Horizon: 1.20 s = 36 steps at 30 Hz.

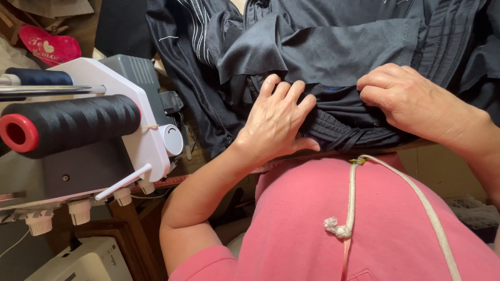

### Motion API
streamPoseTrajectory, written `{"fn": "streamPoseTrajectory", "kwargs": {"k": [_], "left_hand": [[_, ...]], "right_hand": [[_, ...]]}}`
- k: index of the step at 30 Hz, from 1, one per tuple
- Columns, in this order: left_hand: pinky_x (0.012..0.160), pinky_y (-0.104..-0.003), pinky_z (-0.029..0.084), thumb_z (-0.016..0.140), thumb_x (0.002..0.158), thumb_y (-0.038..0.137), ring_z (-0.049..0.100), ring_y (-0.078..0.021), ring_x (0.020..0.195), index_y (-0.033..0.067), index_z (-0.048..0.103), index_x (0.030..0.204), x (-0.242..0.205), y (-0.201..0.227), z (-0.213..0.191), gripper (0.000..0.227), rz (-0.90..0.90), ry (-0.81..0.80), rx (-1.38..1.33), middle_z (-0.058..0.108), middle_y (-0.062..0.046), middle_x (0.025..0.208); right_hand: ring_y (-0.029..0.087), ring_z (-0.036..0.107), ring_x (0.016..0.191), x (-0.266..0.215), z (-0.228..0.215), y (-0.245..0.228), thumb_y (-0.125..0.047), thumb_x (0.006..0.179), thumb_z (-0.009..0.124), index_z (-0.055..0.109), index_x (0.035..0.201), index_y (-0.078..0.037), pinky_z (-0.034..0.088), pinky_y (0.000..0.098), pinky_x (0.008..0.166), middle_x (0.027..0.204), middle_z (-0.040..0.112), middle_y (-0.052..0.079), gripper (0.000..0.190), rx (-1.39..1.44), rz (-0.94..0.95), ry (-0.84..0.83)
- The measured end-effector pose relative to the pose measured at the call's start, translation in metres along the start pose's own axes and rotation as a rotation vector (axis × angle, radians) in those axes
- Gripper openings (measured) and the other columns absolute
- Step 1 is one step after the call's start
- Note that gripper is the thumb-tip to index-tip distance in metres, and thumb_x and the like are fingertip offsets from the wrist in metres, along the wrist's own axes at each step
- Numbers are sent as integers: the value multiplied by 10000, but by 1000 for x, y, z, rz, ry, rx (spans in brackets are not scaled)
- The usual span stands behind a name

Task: Aligning a fabric patch onto a garment, securing it with pins, and trimming the excess with scissors.

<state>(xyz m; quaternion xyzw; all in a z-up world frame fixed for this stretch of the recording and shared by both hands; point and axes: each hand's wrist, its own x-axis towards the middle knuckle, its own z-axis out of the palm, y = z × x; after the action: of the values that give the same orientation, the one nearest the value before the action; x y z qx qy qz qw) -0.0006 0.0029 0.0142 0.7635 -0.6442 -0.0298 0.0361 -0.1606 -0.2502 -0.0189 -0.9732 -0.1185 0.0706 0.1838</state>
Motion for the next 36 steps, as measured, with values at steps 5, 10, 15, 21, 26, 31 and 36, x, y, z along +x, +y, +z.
{"fn": "streamPoseTrajectory", "kwargs": {"k": [5, 10, 15, 21, 26, 31, 36], "left_hand": [[1106, -460, 348, 528, 724, 1004, 563, -256, 829, 34, 598, 1211, -3, 6, 10, 1087, -84, 55, 21, 570, -43, 861], [1109, -454, 347, 367, 801, 1012, 555, -249, 832, 14, 671, 1155, -1, 13, 18, 1101, -124, 44, 124, 602, -43, 839], [993, -432, 411, 317, 837, 948, 543, -242, 806, 12, 666, 1232, 2, 15, 25, 1075, -86, 162, 92, 598, -44, 829], [954, -408, 417, 379, 776, 1031, 514, -229, 732, 69, 638, 951, 6, 16, 22, 1011, -124, 108, 163, 553, -21, 758], [899, -404, 421, 404, 775, 1024, 517, -225, 652, 98, 605, 800, 9, 16, 20, 948, -157, 150, 142, 540, -10, 673], [726, -368, 441, 679, 884, 775, 545, -190, 626, 201, 573, 717, 17, 13, 22, 607, -206, 239, 222, 546, 25, 638], [429, -265, 427, 696, 870, 88, 494, -157, 682, 219, 587, 977, 28, 4, 37, 202, -204, 368, 278, 581, -34, 1242]], "right_hand": [[316, 638, 950, 15, -16, -11, -49, 866, 640, 609, 953, -55, 524, 423, 884, 1040, 661, 86, 92, 54, -20, 27], [267, 650, 902, 19, 6, -11, -130, 1066, 667, 650, 1081, -88, 541, 372, 873, 1001, 701, 40, 48, -102, 82, 214], [234, 666, 871, 21, 15, -8, -130, 1077, 736, 707, 1057, -124, 553, 322, 819, 987, 682, 21, 36, -277, 60, 350], [323, 654, 923, 21, 17, -1, -38, 1072, 680, 695, 1078, -5, 534, 406, 901, 1000, 685, 138, 37, -17, 92, 355], [314, 667, 944, 18, 18, 4, -6, 1089, 651, 686, 1108, 2, 507, 400, 866, 1064, 704, 144, 41, 174, 215, 341], [308, 654, 957, 21, 13, 1, 20, 1044, 672, 684, 1088, -12, 511, 402, 890, 1049, 687, 128, 55, 156, 161, 316], [295, 637, 944, 22, 13, -3, -42, 1037, 771, 712, 1077, -21, 518, 406, 915, 1004, 685, 88, 74, 105, 91, 345]]}}
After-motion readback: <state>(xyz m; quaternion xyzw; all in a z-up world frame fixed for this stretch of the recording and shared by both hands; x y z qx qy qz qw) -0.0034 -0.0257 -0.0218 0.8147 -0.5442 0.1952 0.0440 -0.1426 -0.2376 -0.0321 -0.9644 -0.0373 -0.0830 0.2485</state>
